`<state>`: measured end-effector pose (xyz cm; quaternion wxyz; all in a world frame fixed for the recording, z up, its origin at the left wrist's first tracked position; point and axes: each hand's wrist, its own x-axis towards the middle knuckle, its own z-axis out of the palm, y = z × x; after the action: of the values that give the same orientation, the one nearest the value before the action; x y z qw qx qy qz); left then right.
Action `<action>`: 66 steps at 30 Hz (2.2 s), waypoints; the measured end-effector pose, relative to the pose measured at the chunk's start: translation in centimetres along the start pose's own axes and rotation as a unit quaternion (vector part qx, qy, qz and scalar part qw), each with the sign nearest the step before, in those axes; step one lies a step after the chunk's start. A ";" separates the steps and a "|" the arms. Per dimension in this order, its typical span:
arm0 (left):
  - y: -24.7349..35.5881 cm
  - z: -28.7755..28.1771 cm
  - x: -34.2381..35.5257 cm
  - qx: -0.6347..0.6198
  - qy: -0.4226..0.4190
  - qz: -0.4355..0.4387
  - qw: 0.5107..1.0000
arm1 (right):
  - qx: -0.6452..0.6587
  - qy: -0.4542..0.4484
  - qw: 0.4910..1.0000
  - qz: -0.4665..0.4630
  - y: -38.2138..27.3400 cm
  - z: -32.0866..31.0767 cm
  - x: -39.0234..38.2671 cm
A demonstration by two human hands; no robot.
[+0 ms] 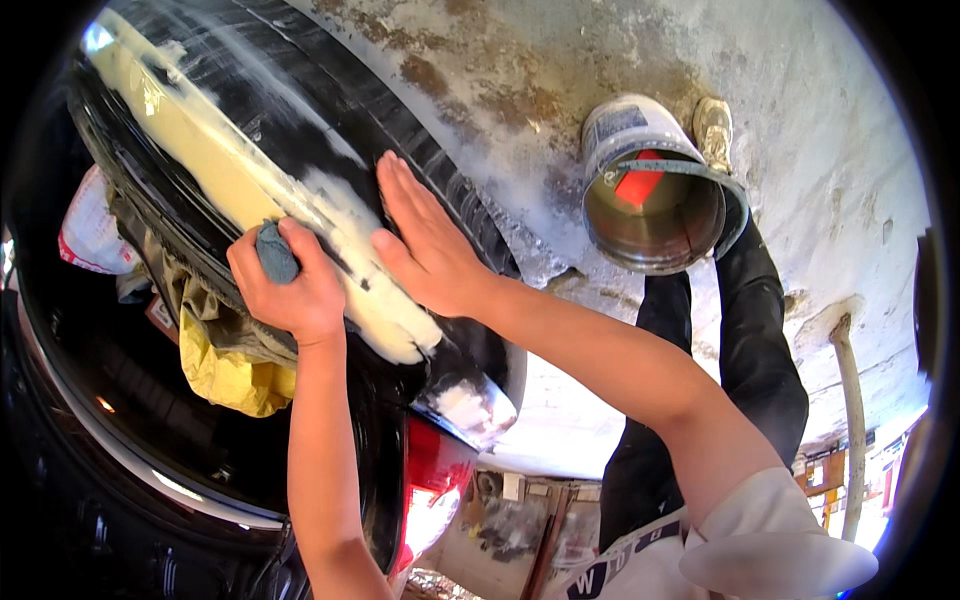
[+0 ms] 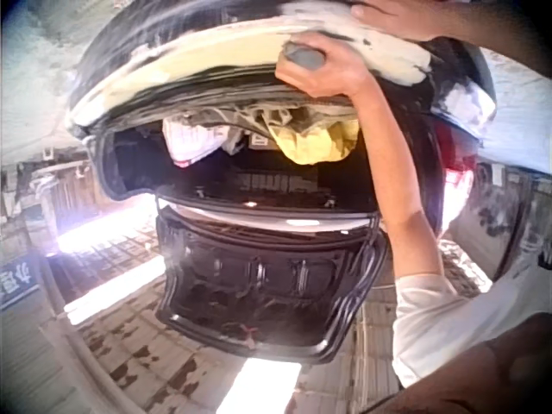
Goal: The person applies a thick white body filler to a black car bumper using a putty knife. They spread the material across the surface, smoothing it out with the tool and their hand, and occasionally wipe the tool with a cloth.
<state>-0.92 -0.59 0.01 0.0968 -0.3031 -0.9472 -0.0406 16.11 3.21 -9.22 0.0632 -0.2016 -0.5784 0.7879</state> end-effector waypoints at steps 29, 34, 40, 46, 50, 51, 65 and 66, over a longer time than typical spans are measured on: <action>0.1 0.4 0.0 0.016 0.045 0.006 0.999 | -0.075 -0.015 0.995 -0.068 -4.4 -1.1 3.6; 0.8 0.3 0.1 0.034 0.052 -0.018 0.998 | -0.069 -0.035 0.995 0.063 -2.5 0.6 -12.7; 0.5 0.5 0.0 0.048 0.052 -0.013 0.997 | -0.076 -0.006 0.994 -0.082 -2.3 0.0 0.6; 0.8 0.5 0.0 0.035 0.059 -0.042 0.997 | -0.100 -0.047 0.994 0.000 -1.9 0.8 -12.7; 0.9 0.4 0.1 0.041 0.047 -0.053 0.997 | -0.087 -0.018 0.996 0.009 -1.1 1.5 -11.5; 0.8 0.4 0.0 0.047 0.053 -0.042 0.997 | -0.102 -0.017 0.994 -0.021 -0.6 1.3 -8.1; 1.0 0.1 0.1 0.027 0.038 -0.033 0.998 | -0.085 -0.029 0.995 -0.046 -5.1 -1.3 -1.1; 0.9 0.1 0.0 0.019 0.035 -0.033 0.999 | -0.077 0.001 0.993 -0.087 -4.9 -0.8 3.8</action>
<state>-0.42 0.16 -0.04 0.1345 -0.2683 -0.9532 -0.0364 12.36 6.75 -5.78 0.1160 -0.1556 -0.6525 0.7326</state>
